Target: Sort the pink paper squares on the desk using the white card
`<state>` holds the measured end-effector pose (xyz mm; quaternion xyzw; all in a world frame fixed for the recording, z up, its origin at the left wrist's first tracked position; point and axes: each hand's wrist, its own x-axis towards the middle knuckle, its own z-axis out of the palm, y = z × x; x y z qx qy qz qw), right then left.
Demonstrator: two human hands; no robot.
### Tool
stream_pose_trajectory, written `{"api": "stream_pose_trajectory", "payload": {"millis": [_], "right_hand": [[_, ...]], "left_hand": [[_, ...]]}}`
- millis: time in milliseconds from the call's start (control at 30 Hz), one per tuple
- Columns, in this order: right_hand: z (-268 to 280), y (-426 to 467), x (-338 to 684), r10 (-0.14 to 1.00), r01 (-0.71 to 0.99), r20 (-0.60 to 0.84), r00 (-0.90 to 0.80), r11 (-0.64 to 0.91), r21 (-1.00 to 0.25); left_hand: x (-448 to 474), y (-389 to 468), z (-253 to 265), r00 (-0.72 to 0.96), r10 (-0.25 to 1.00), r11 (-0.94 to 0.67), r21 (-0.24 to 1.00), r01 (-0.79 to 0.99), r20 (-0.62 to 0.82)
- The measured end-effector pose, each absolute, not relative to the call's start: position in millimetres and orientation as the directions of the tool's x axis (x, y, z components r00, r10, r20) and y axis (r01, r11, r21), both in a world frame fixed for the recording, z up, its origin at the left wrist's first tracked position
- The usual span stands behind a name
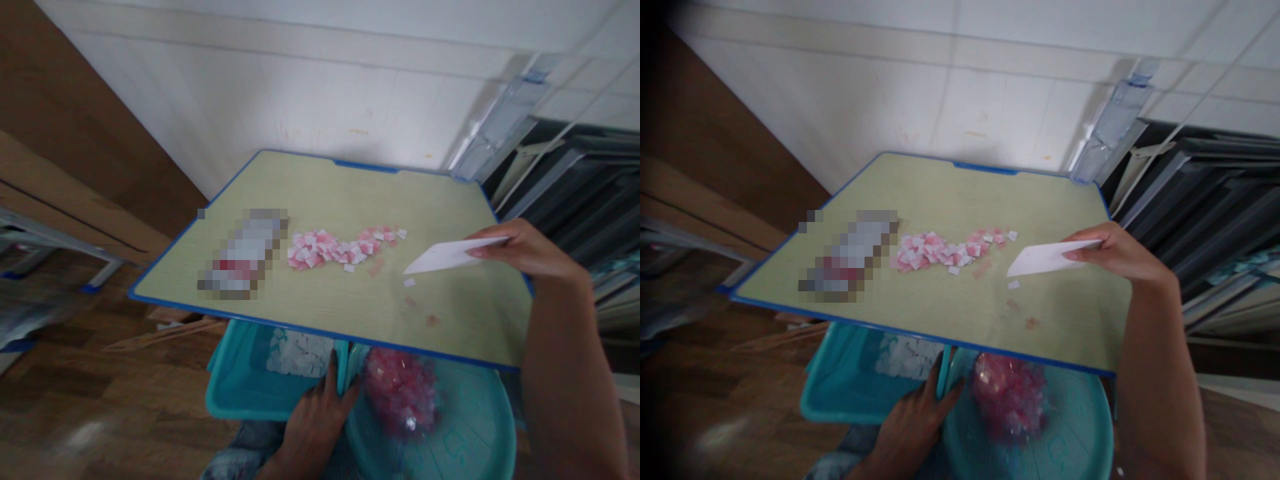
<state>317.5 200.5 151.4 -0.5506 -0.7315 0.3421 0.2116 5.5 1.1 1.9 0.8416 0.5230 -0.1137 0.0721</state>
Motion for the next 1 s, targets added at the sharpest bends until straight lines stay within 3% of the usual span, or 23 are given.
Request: {"api": "stream_pose_trajectory", "payload": {"millis": [300,433,633,733,1000], "right_hand": [[154,198,315,0.891,0.678,-0.142,-0.431,0.216,-0.703],[157,192,279,0.793,0.604,-0.149,-0.591,0.312,-0.733],[152,177,207,0.605,0.361,0.094,-0.791,0.584,-0.727],[147,168,189,0.526,0.252,0.177,-0.832,0.642,-0.725],[147,163,191,0.567,0.283,0.249,-0.785,0.686,-0.671]], "left_hand": [[5,1,3,0.422,0.87,-0.437,-0.003,0.899,-0.254],[6,1,6,0.421,0.872,-0.439,-0.016,0.898,-0.25],[7,0,3,0.426,0.872,-0.442,-0.015,0.897,-0.239],[7,0,2,0.436,0.866,-0.449,0.003,0.894,-0.246],[7,0,1,0.441,0.864,-0.459,-0.02,0.888,-0.243]]}}
